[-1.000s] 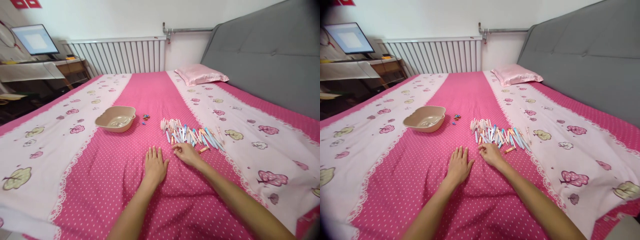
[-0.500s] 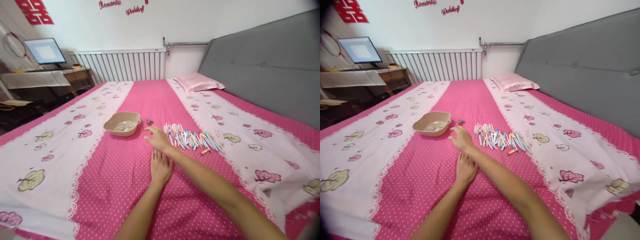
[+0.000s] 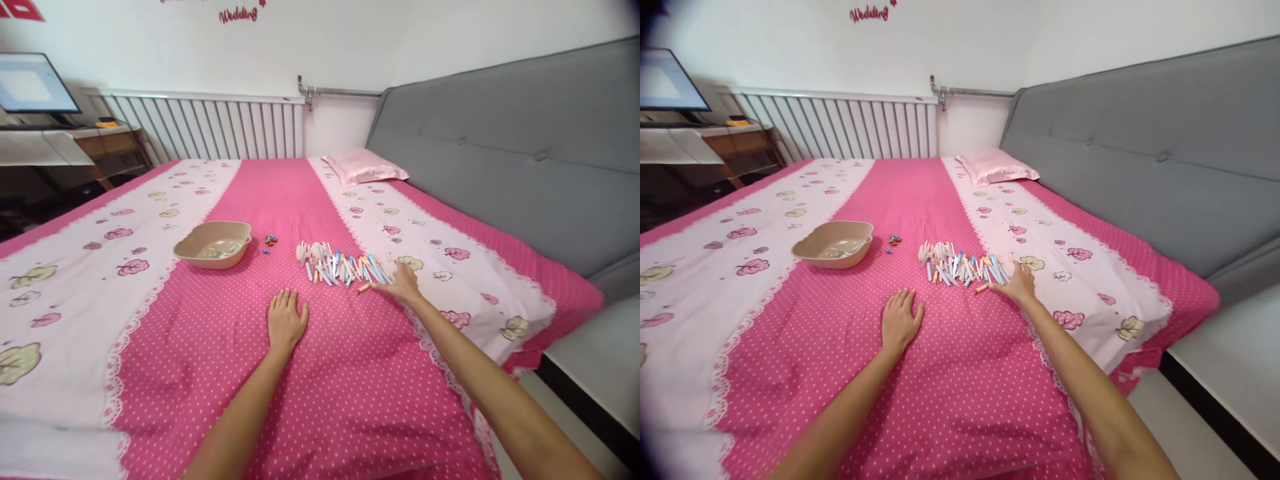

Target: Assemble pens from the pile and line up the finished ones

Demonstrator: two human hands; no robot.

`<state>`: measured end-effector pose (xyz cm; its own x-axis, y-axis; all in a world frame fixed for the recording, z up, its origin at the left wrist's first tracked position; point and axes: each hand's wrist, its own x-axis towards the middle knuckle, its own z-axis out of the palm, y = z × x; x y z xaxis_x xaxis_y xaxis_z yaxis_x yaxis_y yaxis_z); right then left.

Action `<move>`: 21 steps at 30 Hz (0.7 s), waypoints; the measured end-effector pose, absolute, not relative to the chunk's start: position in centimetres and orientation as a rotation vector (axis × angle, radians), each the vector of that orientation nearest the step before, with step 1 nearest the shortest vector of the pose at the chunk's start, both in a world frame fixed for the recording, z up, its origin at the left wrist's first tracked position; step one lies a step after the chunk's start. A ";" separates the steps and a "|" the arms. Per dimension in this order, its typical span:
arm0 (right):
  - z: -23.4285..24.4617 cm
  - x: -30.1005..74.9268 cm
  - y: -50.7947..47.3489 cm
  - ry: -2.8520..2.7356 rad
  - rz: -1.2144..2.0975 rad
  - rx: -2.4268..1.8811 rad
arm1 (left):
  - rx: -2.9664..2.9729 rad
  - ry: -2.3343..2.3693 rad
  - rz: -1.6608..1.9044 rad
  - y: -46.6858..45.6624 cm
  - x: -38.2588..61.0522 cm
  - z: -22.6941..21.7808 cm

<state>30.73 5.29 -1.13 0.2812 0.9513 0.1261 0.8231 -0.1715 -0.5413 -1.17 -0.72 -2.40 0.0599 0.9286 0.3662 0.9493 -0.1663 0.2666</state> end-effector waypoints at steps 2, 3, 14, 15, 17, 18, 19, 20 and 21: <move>-1.8 32.8 6.0 -1.643 0.385 -2.007 | -2.246 -1.998 -0.716 -0.6 -1.1 -2.4; -2.2 33.3 6.4 -1.688 0.418 -1.968 | -2.243 -1.997 -0.713 -0.6 -1.1 -2.4; -3.9 31.1 9.1 -1.879 0.484 -1.621 | -2.324 -2.013 -0.632 1.3 -1.4 -2.1; -3.9 31.0 9.2 -1.882 0.490 -1.630 | -2.340 -2.044 -0.601 1.8 -1.1 -1.9; -3.8 30.9 9.1 -1.892 0.511 -1.635 | -2.381 -2.118 -0.531 2.9 -0.1 -1.6; -3.8 30.7 9.1 -1.895 0.520 -1.627 | -2.406 -2.151 -0.499 3.4 0.7 -1.4; -3.7 30.4 9.0 -1.897 0.524 -1.612 | -2.432 -2.162 -0.482 4.0 1.6 -1.3; -3.7 30.0 9.0 -1.898 0.522 -1.592 | -2.441 -2.162 -0.484 4.5 2.6 -1.2; -3.7 29.5 8.9 -1.894 0.508 -1.572 | -2.441 -2.167 -0.489 5.0 3.7 -1.2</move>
<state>29.51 8.95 -3.72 -0.1014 0.9715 0.2142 0.7342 0.2184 -0.6428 3.68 5.03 -1.19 0.0997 0.9885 0.1140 0.9415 -0.1308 0.3105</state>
